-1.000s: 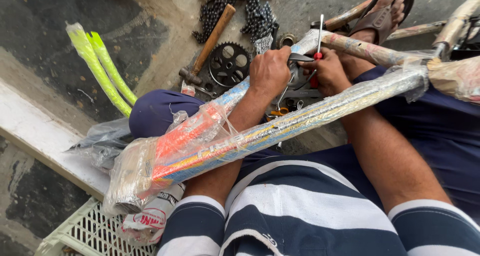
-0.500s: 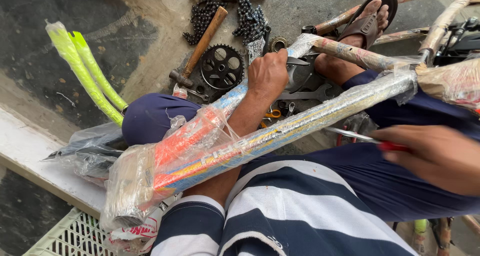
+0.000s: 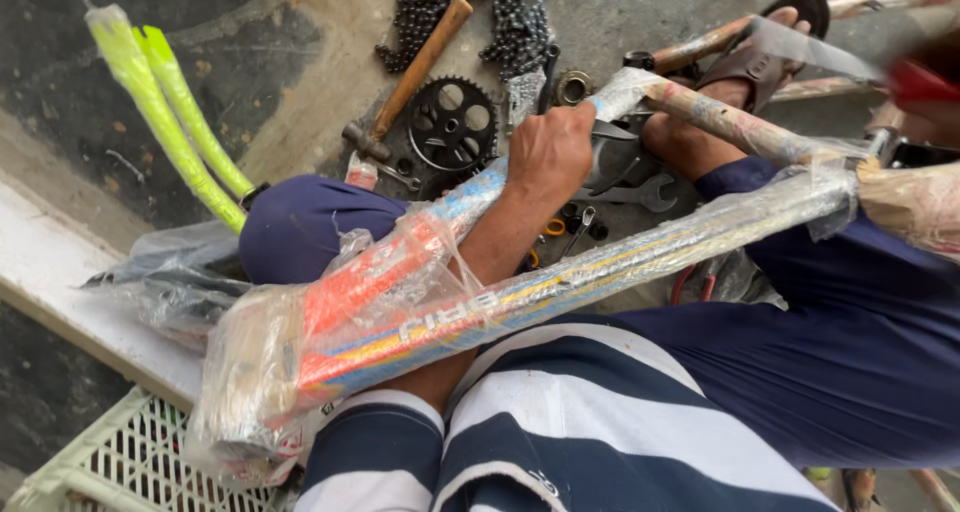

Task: The person uses a screwdriver to cut and remove plastic wrapping from a bicycle frame. They then peel off the remaining plastic by hand to reveal the frame underneath.

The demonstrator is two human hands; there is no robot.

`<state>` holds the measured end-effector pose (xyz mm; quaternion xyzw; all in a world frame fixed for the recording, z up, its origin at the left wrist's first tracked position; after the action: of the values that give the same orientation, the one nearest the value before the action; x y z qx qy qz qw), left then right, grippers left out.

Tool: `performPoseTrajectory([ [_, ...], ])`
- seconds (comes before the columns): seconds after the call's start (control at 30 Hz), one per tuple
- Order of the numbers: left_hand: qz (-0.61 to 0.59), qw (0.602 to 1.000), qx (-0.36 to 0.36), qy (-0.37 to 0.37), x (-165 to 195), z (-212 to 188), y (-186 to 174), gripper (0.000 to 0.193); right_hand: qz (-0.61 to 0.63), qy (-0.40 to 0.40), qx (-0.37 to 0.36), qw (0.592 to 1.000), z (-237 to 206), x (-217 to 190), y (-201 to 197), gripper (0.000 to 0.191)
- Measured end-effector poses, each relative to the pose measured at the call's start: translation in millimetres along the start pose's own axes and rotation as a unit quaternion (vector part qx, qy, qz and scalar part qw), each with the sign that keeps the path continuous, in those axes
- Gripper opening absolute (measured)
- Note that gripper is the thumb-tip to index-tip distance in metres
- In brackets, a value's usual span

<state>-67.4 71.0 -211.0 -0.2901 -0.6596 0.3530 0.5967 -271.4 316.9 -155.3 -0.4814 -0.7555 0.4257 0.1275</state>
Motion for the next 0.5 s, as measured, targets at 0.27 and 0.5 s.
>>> performPoseTrajectory([
  [0.27, 0.004, 0.999, -0.043, -0.010, -2, 1, 10, 0.021, -0.061, -0.033, -0.101, 0.993, 56, -196, 41, 0.063],
  [0.5, 0.004, 1.000, -0.031, -0.005, 1, -3, 12, 0.017, -0.032, -0.080, -0.128, 0.988, 73, -207, 58, 0.066],
])
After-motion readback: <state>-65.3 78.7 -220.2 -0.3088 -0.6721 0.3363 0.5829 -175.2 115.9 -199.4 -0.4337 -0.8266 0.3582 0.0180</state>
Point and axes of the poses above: each hand's wrist, its own z-axis towards the middle knuckle, its own y-axis out of the palm, x = y × z, the point moved 7 cm from there along z, towards the middle knuckle, and after that the axes turned 11 degrees about y, right-handed, at the moved point
